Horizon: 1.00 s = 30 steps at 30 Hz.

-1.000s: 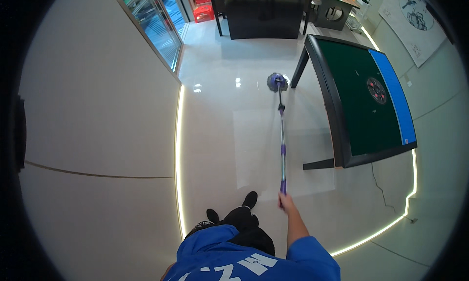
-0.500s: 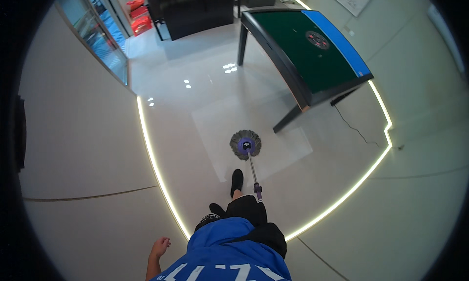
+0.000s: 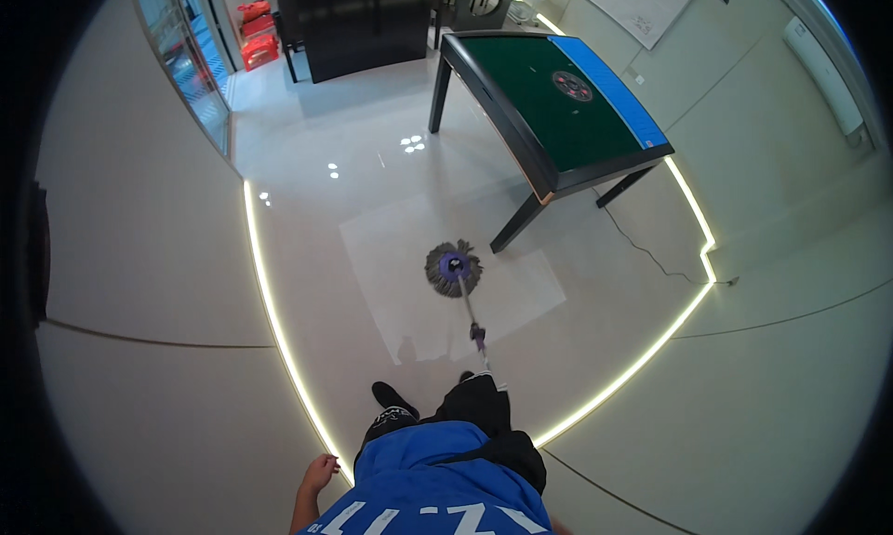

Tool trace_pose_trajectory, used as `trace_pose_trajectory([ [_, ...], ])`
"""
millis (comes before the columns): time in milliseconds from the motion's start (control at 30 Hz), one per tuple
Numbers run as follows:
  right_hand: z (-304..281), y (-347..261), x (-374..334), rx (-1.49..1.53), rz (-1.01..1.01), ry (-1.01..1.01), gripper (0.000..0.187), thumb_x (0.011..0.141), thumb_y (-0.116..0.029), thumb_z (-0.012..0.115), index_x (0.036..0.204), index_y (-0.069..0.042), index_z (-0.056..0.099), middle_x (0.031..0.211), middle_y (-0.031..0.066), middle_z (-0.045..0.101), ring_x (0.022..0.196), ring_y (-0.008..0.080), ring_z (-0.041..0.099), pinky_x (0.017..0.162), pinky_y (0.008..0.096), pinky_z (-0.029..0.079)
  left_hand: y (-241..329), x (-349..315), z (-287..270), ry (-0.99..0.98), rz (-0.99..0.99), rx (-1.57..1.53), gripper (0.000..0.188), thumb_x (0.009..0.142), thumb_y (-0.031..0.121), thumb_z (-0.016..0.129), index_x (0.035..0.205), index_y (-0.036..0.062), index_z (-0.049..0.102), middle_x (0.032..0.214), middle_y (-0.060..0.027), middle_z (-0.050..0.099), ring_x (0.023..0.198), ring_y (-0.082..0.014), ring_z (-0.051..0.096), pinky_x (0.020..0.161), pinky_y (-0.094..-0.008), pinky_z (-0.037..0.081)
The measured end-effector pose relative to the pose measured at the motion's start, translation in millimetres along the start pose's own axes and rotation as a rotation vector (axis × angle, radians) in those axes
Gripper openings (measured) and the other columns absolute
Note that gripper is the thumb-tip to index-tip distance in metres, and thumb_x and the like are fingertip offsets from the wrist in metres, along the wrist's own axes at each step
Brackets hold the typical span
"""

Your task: The person carries a mop out of a bathroom and mops the floor around the room with the mop.

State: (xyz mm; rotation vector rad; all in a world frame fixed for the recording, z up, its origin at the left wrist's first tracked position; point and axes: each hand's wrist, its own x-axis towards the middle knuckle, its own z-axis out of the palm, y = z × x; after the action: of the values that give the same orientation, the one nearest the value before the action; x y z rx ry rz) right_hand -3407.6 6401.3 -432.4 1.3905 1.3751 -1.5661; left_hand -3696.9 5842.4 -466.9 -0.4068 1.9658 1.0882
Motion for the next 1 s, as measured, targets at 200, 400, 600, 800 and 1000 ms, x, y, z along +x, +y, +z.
trace_pose_trajectory([
  [200, -15.7, -127.4, 99.8, 0.300, 0.061, 0.060, 0.033, 0.084, -0.039, 0.065, 0.068, -0.010, 0.062, 0.056, 0.0019, 0.054, 0.046, 0.0139, 0.050, 0.040, 0.0317, 0.037, -63.1, -72.1, 50.0, 0.187, -0.220, 0.069, 0.032, 0.092, 0.027, 0.053, 0.104, -0.0007, 0.061, 0.085, -0.0133, 0.070, 0.075, -0.0199, 0.068, 0.070, -0.0327, 0.053],
  [400, 11.3, -347.3, 194.0, 0.136, -0.268, -0.250, 0.037, 0.090, -0.033, 0.055, 0.062, -0.011, 0.047, 0.050, 0.0036, 0.046, 0.042, 0.0173, 0.048, 0.043, 0.0328, 0.045, -16.4, -92.8, 134.5, 0.197, -0.219, 0.119, 0.031, 0.093, 0.025, 0.052, 0.107, -0.0009, 0.060, 0.087, -0.0144, 0.069, 0.079, -0.0209, 0.068, 0.071, -0.0318, 0.052],
  [600, 24.4, -423.6, 172.2, 0.330, -0.389, -0.255, 0.031, 0.090, -0.030, 0.058, 0.069, -0.010, 0.048, 0.057, 0.0014, 0.048, 0.047, 0.0144, 0.048, 0.051, 0.0296, 0.048, 40.8, -108.0, 194.1, 0.027, -0.065, 0.004, 0.031, 0.095, 0.023, 0.050, 0.112, -0.0021, 0.058, 0.095, -0.0147, 0.067, 0.086, -0.0203, 0.066, 0.076, -0.0318, 0.052],
  [800, -91.8, -233.7, 179.7, 0.179, -0.324, -0.228, 0.029, 0.091, -0.029, 0.058, 0.072, -0.010, 0.047, 0.053, 0.0014, 0.045, 0.042, 0.0123, 0.044, 0.041, 0.0291, 0.038, 76.3, -105.6, 202.4, -0.010, -0.082, 0.099, 0.032, 0.094, 0.023, 0.049, 0.113, -0.0016, 0.059, 0.095, -0.0138, 0.068, 0.087, -0.0204, 0.066, 0.079, -0.0321, 0.051],
  [1000, -147.5, -56.7, 56.9, 0.081, -0.083, -0.129, 0.020, 0.084, -0.025, 0.061, 0.081, -0.008, 0.050, 0.058, 0.0020, 0.049, 0.046, 0.0131, 0.049, 0.042, 0.0288, 0.040, 49.7, -89.9, 164.9, -0.070, -0.112, 0.333, 0.034, 0.091, 0.028, 0.052, 0.113, 0.0035, 0.061, 0.099, -0.0164, 0.068, 0.091, -0.0271, 0.066, 0.081, -0.0360, 0.051],
])
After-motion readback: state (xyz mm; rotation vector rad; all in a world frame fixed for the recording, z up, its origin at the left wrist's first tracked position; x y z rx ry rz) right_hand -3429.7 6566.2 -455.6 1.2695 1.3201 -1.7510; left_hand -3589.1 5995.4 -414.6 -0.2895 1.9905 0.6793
